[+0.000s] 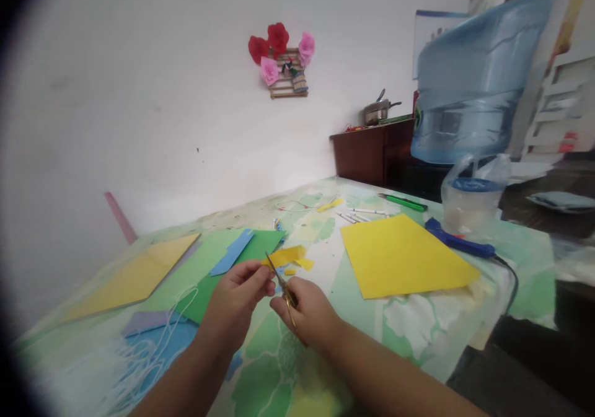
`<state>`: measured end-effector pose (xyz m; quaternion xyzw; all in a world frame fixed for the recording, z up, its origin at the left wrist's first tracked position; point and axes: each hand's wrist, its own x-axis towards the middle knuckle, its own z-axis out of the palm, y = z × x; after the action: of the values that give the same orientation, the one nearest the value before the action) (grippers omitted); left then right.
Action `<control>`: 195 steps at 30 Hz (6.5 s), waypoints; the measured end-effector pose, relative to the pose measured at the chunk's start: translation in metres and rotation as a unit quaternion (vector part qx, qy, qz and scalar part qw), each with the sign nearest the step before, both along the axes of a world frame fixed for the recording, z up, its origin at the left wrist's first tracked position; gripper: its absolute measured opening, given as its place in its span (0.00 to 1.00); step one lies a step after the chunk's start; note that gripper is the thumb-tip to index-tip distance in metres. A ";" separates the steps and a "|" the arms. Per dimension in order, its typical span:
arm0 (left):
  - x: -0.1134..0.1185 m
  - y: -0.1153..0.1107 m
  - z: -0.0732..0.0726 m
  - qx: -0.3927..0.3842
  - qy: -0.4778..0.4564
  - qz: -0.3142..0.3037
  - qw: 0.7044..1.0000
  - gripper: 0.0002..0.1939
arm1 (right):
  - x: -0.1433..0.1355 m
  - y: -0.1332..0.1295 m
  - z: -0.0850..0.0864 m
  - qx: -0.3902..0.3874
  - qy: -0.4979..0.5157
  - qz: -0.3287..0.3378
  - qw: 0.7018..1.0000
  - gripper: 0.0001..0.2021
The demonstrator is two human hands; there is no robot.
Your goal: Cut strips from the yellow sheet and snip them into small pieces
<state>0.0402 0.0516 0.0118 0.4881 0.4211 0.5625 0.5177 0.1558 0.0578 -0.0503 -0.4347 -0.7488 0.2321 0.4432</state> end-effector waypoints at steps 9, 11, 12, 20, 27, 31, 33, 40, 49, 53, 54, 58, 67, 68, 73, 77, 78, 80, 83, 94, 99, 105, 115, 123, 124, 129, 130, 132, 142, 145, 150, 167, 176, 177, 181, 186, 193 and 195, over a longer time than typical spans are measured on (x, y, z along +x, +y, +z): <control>0.001 0.000 -0.003 0.015 0.021 0.002 1.000 0.08 | 0.001 0.000 -0.002 -0.005 -0.003 0.002 1.000 0.13; 0.001 -0.001 -0.002 0.018 0.028 0.003 0.999 0.08 | 0.001 0.000 -0.002 -0.004 -0.002 0.010 1.000 0.13; 0.001 -0.001 -0.002 0.020 0.031 0.006 0.999 0.08 | 0.001 0.000 -0.002 -0.004 -0.001 0.017 1.000 0.13; 0.000 -0.003 -0.003 0.057 0.059 0.038 0.996 0.08 | 0.000 -0.003 0.001 -0.013 0.010 0.064 0.998 0.14; 0.001 -0.006 -0.004 0.087 0.090 0.071 0.990 0.08 | 0.001 -0.004 0.002 0.002 -0.009 0.077 0.997 0.15; 0.001 -0.006 -0.004 0.090 0.100 0.077 0.988 0.08 | 0.001 -0.003 0.000 0.003 -0.016 0.076 0.997 0.15; 0.001 -0.006 -0.003 0.090 0.102 0.084 0.987 0.08 | 0.000 -0.003 -0.001 0.001 -0.016 0.073 0.997 0.15; 0.001 -0.006 -0.007 0.072 0.112 0.059 0.989 0.07 | 0.001 -0.001 -0.001 -0.001 0.017 0.081 0.997 0.14; 0.000 -0.005 -0.010 0.052 0.135 0.060 0.988 0.07 | 0.001 -0.001 -0.002 -0.015 0.009 0.062 0.998 0.11; -0.001 -0.005 -0.008 0.058 0.135 0.058 0.987 0.09 | 0.001 0.000 -0.001 -0.013 -0.001 0.045 0.999 0.11; -0.001 -0.005 -0.008 0.060 0.138 0.056 0.987 0.09 | 0.001 0.000 -0.002 -0.011 -0.004 0.039 0.999 0.11; -0.001 -0.005 -0.006 0.059 0.163 0.067 0.983 0.11 | 0.001 0.001 -0.002 -0.006 -0.013 0.029 0.999 0.12; -0.001 -0.006 -0.003 0.069 0.162 0.043 0.983 0.10 | 0.001 0.000 -0.002 -0.014 0.009 0.037 0.999 0.13; 0.000 -0.006 -0.003 0.068 0.155 0.040 0.985 0.09 | 0.001 0.000 -0.002 -0.015 0.012 0.038 0.999 0.13; 0.001 -0.005 -0.004 0.072 0.145 0.047 0.986 0.05 | 0.001 0.000 -0.004 -0.014 0.016 0.038 0.999 0.12; -0.001 -0.006 -0.004 0.072 0.154 0.051 0.984 0.05 | 0.001 0.001 -0.005 -0.011 0.011 0.044 0.999 0.11; -0.001 -0.006 -0.005 0.075 0.156 0.053 0.983 0.06 | 0.001 0.001 -0.004 -0.008 0.007 0.047 0.999 0.12; -0.003 -0.005 -0.005 0.083 0.162 0.060 0.982 0.07 | 0.001 0.001 -0.003 -0.002 -0.003 0.056 0.998 0.12; -0.004 -0.003 -0.006 0.090 0.171 0.064 0.979 0.08 | 0.001 0.000 -0.002 0.000 -0.015 0.058 0.998 0.11; -0.004 -0.003 -0.007 0.084 0.209 0.087 0.970 0.07 | 0.002 0.002 -0.002 -0.017 -0.006 0.053 0.998 0.11; -0.005 -0.001 -0.008 0.078 0.203 0.084 0.972 0.08 | 0.002 0.002 -0.001 -0.028 -0.007 0.045 0.999 0.11; -0.004 -0.004 -0.003 0.064 0.206 0.068 0.974 0.09 | 0.003 0.002 -0.002 -0.024 -0.010 0.047 0.999 0.13; -0.005 -0.001 -0.005 0.052 0.216 0.042 0.974 0.09 | 0.002 0.000 -0.002 0.014 -0.023 0.068 0.997 0.19; -0.004 -0.004 -0.002 0.039 0.240 0.065 0.968 0.08 | 0.003 0.000 -0.001 0.015 -0.025 0.067 0.997 0.20; -0.003 -0.004 -0.003 0.040 0.244 0.065 0.967 0.08 | 0.003 0.000 -0.001 0.013 -0.023 0.068 0.997 0.20; -0.001 -0.004 -0.007 0.055 0.242 0.067 0.966 0.09 | 0.002 0.001 -0.002 0.012 -0.024 0.071 0.997 0.20; -0.001 -0.004 -0.008 0.055 0.237 0.068 0.967 0.09 | 0.002 0.001 -0.002 0.013 -0.025 0.071 0.997 0.20; -0.001 -0.004 -0.009 0.051 0.231 0.069 0.969 0.09 | 0.002 0.002 -0.003 0.015 -0.027 0.068 0.997 0.19; -0.001 -0.003 -0.008 0.039 0.184 0.082 0.979 0.08 | 0.003 0.001 -0.001 0.008 -0.029 0.074 0.997 0.14; -0.001 -0.002 -0.009 0.027 0.141 0.068 0.987 0.08 | 0.003 0.001 0.000 0.006 -0.006 0.079 0.997 0.15; 0.001 0.003 -0.014 0.018 0.032 0.030 0.999 0.08 | 0.004 0.001 0.000 -0.044 0.126 0.104 0.986 0.19; 0.006 0.013 -0.045 0.002 0.159 0.025 0.987 0.02 | 0.008 0.023 0.000 -0.226 0.402 -0.038 0.887 0.09; 0.005 0.009 -0.038 -0.039 0.102 0.039 0.993 0.02 | 0.012 0.025 0.003 -0.256 0.358 -0.039 0.897 0.08; 0.004 0.010 -0.040 -0.030 0.104 0.046 0.993 0.03 | 0.012 0.024 0.004 -0.262 0.353 -0.034 0.898 0.06; -0.002 0.014 -0.048 -0.007 0.152 0.106 0.983 0.05 | 0.011 0.021 0.004 -0.278 0.323 0.020 0.904 0.02; -0.008 0.024 -0.055 -0.010 0.176 0.115 0.978 0.07 | 0.008 0.021 -0.003 -0.264 0.289 0.044 0.919 0.02; -0.004 0.025 -0.066 0.086 0.315 0.129 0.936 0.17 | 0.019 0.037 0.004 -0.210 0.238 -0.116 0.941 0.03; -0.001 0.020 -0.070 0.160 0.438 0.086 0.881 0.15 | 0.026 0.049 0.006 -0.201 0.215 -0.149 0.944 0.02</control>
<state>0.0396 0.0714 -0.0582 0.7225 0.5497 0.3935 0.1451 0.1815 0.1065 -0.0443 -0.5612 -0.5001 0.3971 0.5266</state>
